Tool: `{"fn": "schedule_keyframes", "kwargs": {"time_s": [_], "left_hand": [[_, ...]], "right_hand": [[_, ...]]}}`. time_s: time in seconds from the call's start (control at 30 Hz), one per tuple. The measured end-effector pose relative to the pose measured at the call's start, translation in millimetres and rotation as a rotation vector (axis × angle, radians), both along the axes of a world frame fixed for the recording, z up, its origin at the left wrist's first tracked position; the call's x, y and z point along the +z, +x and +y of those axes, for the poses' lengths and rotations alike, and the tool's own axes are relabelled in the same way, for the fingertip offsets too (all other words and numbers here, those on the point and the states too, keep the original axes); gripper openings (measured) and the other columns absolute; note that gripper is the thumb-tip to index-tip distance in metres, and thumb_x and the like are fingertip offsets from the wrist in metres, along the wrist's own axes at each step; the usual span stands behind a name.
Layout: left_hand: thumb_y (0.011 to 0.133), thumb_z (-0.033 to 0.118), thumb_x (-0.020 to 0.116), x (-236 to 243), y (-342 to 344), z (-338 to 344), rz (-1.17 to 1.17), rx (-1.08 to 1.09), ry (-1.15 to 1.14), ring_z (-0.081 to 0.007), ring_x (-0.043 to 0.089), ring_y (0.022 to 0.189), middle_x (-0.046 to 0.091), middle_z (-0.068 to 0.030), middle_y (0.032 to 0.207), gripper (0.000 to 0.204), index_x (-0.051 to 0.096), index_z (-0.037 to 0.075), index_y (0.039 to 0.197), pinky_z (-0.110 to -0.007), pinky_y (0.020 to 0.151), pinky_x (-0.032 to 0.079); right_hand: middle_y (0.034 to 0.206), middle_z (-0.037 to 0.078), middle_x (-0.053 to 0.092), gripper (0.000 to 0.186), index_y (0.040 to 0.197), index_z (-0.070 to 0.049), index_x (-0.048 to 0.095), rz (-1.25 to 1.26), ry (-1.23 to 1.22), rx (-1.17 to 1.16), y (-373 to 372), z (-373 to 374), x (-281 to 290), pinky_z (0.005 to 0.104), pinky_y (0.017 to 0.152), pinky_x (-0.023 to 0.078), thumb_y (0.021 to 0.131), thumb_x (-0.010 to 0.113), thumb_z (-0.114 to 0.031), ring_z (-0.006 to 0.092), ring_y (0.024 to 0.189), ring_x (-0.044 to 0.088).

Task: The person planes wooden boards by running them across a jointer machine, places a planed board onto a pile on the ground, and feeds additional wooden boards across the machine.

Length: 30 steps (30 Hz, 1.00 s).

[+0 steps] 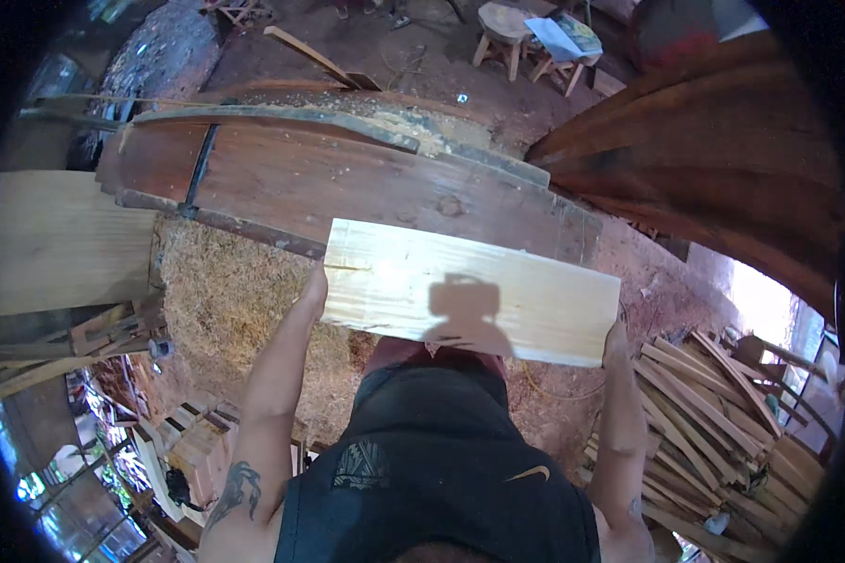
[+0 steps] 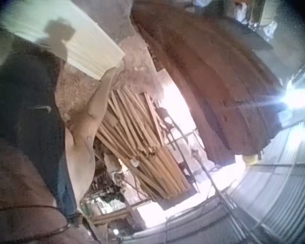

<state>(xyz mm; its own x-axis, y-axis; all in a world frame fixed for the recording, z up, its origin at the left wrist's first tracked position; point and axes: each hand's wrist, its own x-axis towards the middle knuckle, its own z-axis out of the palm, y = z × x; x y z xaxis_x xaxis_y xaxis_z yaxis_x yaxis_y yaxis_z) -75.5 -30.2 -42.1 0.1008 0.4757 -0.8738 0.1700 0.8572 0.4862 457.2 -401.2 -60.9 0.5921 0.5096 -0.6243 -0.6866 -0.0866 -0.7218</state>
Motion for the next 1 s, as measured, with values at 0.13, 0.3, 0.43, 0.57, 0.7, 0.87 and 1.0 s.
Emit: {"fn": "schedule_keyframes", "kwargs": {"time_s": [0.13, 0.3, 0.43, 0.57, 0.7, 0.87, 1.0], "left_hand": [[0.106, 0.053, 0.025, 3, -18, -10, -0.064, 0.128, 0.180, -0.0307, 0.063, 0.121, 0.061, -0.0179, 0.139, 0.067, 0.053, 0.005, 0.143, -0.044, 0.102, 0.051], [0.106, 0.047, 0.041, 28, -55, 7, -0.234, 0.325, 0.642, -0.0267, 0.060, 0.122, 0.062, -0.0118, 0.135, 0.057, 0.051, 0.005, 0.143, -0.042, 0.104, 0.048], [0.105, 0.029, 0.050, 41, -56, 18, -0.254, 0.229, 0.912, -0.0250, 0.062, 0.119, 0.062, -0.0138, 0.133, 0.046, 0.050, 0.002, 0.143, -0.044, 0.099, 0.054], [0.105, 0.037, 0.048, 55, -50, 20, -0.198, 0.293, 0.850, -0.0305, 0.062, 0.122, 0.059, -0.0163, 0.139, 0.054, 0.047, 0.001, 0.146, -0.046, 0.103, 0.052], [0.106, 0.048, 0.041, 70, -51, 20, -0.233, 0.309, 0.819, -0.0328, 0.057, 0.128, 0.054, -0.0169, 0.145, 0.063, 0.043, 0.004, 0.150, -0.048, 0.107, 0.048], [0.106, 0.050, 0.039, 80, -63, 16, -0.182, 0.401, 0.782, -0.0325, 0.055, 0.130, 0.054, -0.0153, 0.146, 0.063, 0.042, 0.007, 0.152, -0.047, 0.107, 0.048], [0.105, 0.052, 0.040, 91, -72, 12, -0.181, 0.304, 0.846, -0.0313, 0.055, 0.130, 0.054, -0.0143, 0.146, 0.064, 0.043, 0.007, 0.151, -0.047, 0.107, 0.047]], "right_hand": [[0.120, 0.013, 0.070, 0.049, 0.128, -0.004, 0.063, -0.072, 0.062, -0.088, -6, -3, 3, 0.0414, 0.092, 0.056, 0.100, 0.051, -0.043, 0.0259, 0.101, 0.070], [0.121, 0.013, 0.070, 0.050, 0.129, -0.004, 0.063, -0.139, 0.143, -0.153, 6, 8, 14, 0.0413, 0.093, 0.055, 0.101, 0.049, -0.043, 0.0261, 0.103, 0.069], [0.123, 0.013, 0.069, 0.051, 0.130, -0.003, 0.062, -0.211, 0.201, -0.206, 20, 16, 22, 0.0413, 0.095, 0.055, 0.102, 0.047, -0.044, 0.0262, 0.105, 0.069], [0.124, 0.013, 0.069, 0.052, 0.131, -0.003, 0.061, -0.249, 0.239, -0.259, 23, 15, 28, 0.0413, 0.096, 0.054, 0.103, 0.046, -0.044, 0.0263, 0.107, 0.068], [0.125, 0.013, 0.068, 0.053, 0.132, -0.003, 0.061, -0.250, 0.264, -0.277, 12, 20, 30, 0.0412, 0.098, 0.054, 0.104, 0.044, -0.045, 0.0264, 0.109, 0.067], [0.127, 0.014, 0.068, 0.055, 0.133, -0.002, 0.060, -0.209, 0.194, -0.313, 0, 28, 28, 0.0412, 0.099, 0.054, 0.105, 0.042, -0.045, 0.0265, 0.111, 0.067], [0.123, 0.013, 0.069, 0.051, 0.132, -0.003, 0.060, -0.232, 0.232, -0.216, -6, 28, 19, 0.0428, 0.100, 0.053, 0.106, 0.042, -0.042, 0.0253, 0.112, 0.066]]}}
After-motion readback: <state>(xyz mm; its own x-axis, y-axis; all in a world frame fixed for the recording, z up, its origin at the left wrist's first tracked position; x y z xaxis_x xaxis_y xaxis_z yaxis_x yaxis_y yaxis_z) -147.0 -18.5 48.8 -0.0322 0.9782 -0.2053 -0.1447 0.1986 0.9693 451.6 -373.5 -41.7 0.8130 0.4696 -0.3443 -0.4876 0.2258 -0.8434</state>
